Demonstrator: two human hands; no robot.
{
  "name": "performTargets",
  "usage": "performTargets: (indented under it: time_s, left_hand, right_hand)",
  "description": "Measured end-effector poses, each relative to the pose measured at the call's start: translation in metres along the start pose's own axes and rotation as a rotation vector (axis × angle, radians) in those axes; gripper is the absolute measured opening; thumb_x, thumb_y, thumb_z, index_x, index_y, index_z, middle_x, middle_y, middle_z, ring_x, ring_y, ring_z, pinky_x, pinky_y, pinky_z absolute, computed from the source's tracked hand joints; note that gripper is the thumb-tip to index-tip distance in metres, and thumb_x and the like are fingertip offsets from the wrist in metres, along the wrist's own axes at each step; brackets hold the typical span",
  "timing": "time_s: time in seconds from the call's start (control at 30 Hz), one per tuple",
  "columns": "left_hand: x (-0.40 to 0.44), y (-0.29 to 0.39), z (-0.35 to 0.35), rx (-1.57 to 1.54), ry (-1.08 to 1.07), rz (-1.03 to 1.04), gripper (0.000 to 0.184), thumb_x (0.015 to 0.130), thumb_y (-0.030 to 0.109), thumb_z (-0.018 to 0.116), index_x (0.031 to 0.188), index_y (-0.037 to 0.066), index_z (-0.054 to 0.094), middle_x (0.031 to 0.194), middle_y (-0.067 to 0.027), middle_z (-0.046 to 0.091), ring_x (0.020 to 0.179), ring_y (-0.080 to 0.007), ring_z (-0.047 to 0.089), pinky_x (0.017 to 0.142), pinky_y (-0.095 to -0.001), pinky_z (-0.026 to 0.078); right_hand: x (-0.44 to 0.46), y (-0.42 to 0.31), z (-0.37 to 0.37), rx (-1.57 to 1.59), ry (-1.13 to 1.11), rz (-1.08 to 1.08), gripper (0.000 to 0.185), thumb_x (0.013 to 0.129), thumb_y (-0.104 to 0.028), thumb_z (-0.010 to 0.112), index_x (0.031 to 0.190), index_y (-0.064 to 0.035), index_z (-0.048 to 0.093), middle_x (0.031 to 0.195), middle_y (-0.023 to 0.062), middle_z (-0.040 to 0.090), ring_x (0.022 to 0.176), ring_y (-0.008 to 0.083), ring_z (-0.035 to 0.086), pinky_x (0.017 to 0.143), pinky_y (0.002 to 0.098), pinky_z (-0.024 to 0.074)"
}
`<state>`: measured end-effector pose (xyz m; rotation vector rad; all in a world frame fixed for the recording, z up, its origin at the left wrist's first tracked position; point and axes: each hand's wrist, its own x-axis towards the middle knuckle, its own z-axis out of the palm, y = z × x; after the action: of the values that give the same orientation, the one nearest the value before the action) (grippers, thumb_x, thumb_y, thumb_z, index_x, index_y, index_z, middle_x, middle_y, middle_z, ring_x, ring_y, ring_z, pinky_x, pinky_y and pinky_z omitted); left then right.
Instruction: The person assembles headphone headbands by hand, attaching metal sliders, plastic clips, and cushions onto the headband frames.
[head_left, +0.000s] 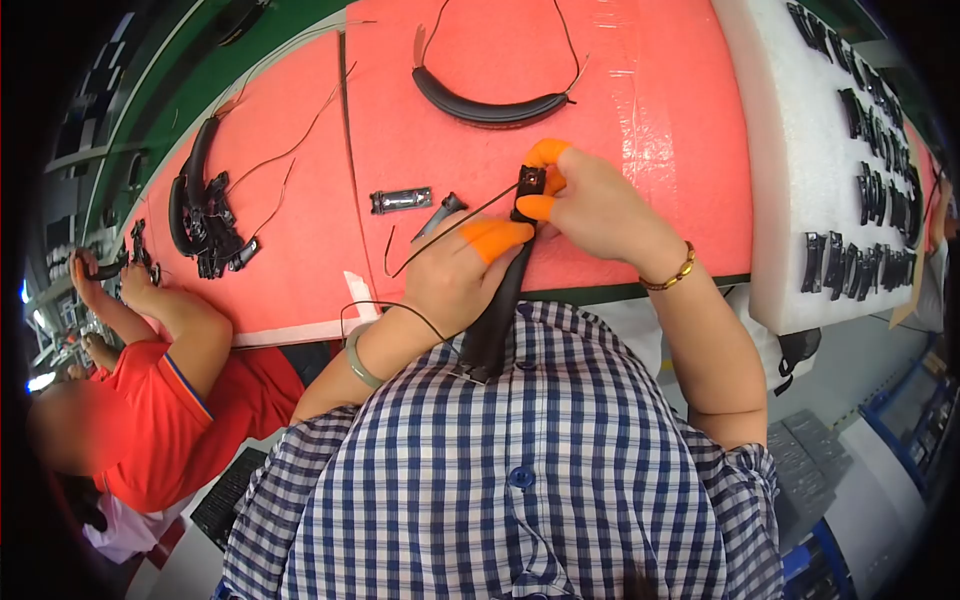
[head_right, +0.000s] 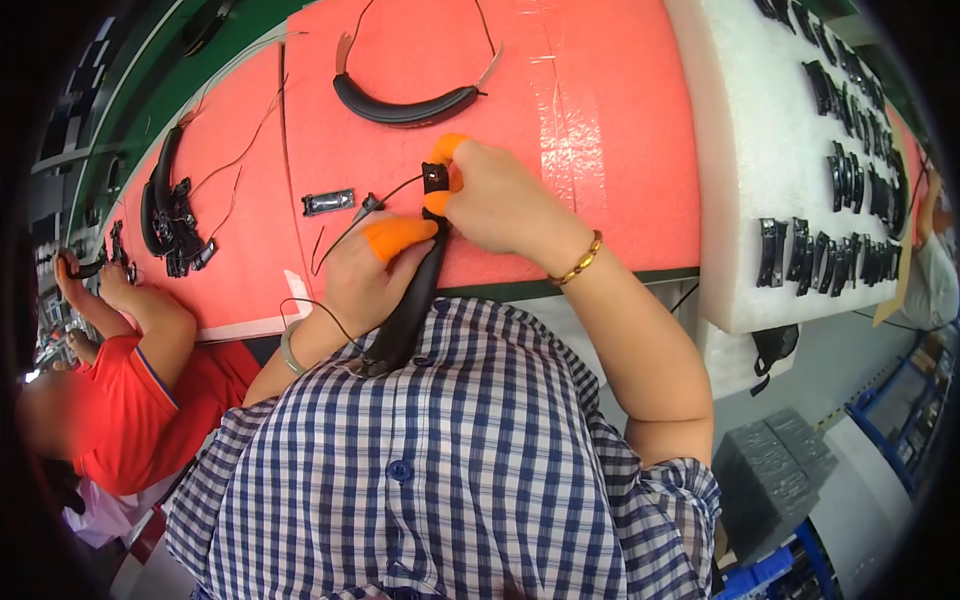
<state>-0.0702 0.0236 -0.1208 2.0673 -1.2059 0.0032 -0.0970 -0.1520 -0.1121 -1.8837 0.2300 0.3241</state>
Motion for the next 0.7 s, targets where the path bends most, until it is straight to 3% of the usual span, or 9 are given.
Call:
performTargets:
  time_s: [0.03,0.1,0.13,0.17,0.23,0.33,0.43,0.57,0.7]
  left_hand:
    - [0.001,0.005,-0.002,-0.002,-0.011,-0.001,0.019,0.069,0.007,0.065,0.088,0.006,0.062,0.081,-0.0084,0.060,0.068,-0.0223,0.058,0.061,-0.0299,0.047]
    - [0.006,0.016,-0.007,-0.270,-0.072,-0.463,0.020,0.069,0.005,0.064,0.088,0.006,0.062,0.079,-0.0089,0.060,0.066,-0.0224,0.058,0.059,-0.0295,0.047]
    - [0.006,0.015,-0.005,-0.289,-0.029,-0.478,0.023,0.068,0.003,0.064,0.091,0.006,0.061,0.079,-0.0088,0.060,0.066,-0.0221,0.057,0.059,-0.0283,0.047]
    - [0.006,0.011,-0.003,-0.289,-0.038,-0.477,0.023,0.068,0.003,0.064,0.091,0.006,0.061,0.079,-0.0088,0.060,0.066,-0.0221,0.057,0.059,-0.0283,0.047]
    - [0.007,0.002,0.002,0.029,0.066,-0.053,0.026,0.066,0.002,0.065,0.092,0.004,0.061,0.080,-0.0083,0.061,0.067,-0.0223,0.057,0.059,-0.0269,0.047]
    - [0.005,0.002,0.002,0.027,0.085,0.006,0.027,0.065,0.001,0.066,0.092,0.003,0.061,0.083,-0.0086,0.061,0.067,-0.0224,0.057,0.060,-0.0275,0.047]
    - [0.006,0.007,0.001,0.059,0.162,0.113,0.027,0.064,0.001,0.066,0.090,0.003,0.061,0.082,-0.0092,0.061,0.069,-0.0232,0.057,0.062,-0.0301,0.047]
    - [0.005,0.007,0.001,0.099,0.156,0.127,0.027,0.063,0.002,0.067,0.089,0.003,0.062,0.078,-0.0080,0.060,0.069,-0.0229,0.056,0.063,-0.0320,0.046]
    - [0.005,0.009,0.001,0.027,0.150,0.006,0.025,0.064,0.003,0.067,0.088,0.004,0.062,0.074,-0.0067,0.058,0.066,-0.0233,0.054,0.061,-0.0324,0.044]
  right_hand:
    - [-0.001,-0.001,0.000,-0.037,0.001,0.007,0.020,0.076,-0.003,0.055,0.095,0.0011,0.048,0.070,0.0100,0.056,0.058,0.0160,0.059,0.052,0.0275,0.0462]
    - [-0.001,0.001,0.001,-0.073,0.023,-0.013,0.019,0.076,-0.002,0.055,0.093,0.0015,0.048,0.070,0.0098,0.056,0.058,0.0158,0.058,0.052,0.0275,0.0459]
    - [0.000,0.001,0.002,-0.118,0.044,-0.039,0.018,0.076,-0.002,0.055,0.092,0.0020,0.048,0.070,0.0096,0.056,0.057,0.0156,0.058,0.052,0.0274,0.0456]
    - [0.000,0.000,0.002,-0.112,0.048,-0.034,0.018,0.076,-0.002,0.055,0.092,0.0020,0.048,0.070,0.0096,0.056,0.057,0.0156,0.058,0.052,0.0274,0.0456]
    - [0.001,-0.002,0.002,-0.214,0.047,0.016,0.016,0.074,-0.002,0.056,0.087,0.0024,0.048,0.070,0.0095,0.054,0.057,0.0170,0.059,0.051,0.0285,0.0454]
    - [0.005,0.004,0.001,-0.054,0.024,0.089,0.017,0.072,-0.005,0.059,0.083,0.0024,0.048,0.070,0.0098,0.053,0.058,0.0175,0.057,0.052,0.0291,0.0446]
    - [0.002,-0.007,-0.005,-0.175,-0.010,0.067,0.019,0.070,-0.007,0.061,0.082,0.0022,0.049,0.070,0.0091,0.052,0.060,0.0169,0.055,0.053,0.0285,0.0443]
    - [0.001,-0.012,-0.007,-0.194,0.020,0.001,0.020,0.070,-0.007,0.061,0.083,0.0023,0.049,0.071,0.0083,0.052,0.062,0.0157,0.053,0.055,0.0272,0.0441]
    - [0.003,-0.013,-0.006,-0.103,0.022,0.003,0.017,0.069,-0.005,0.059,0.081,0.0021,0.050,0.070,0.0083,0.053,0.062,0.0149,0.055,0.053,0.0263,0.0452]
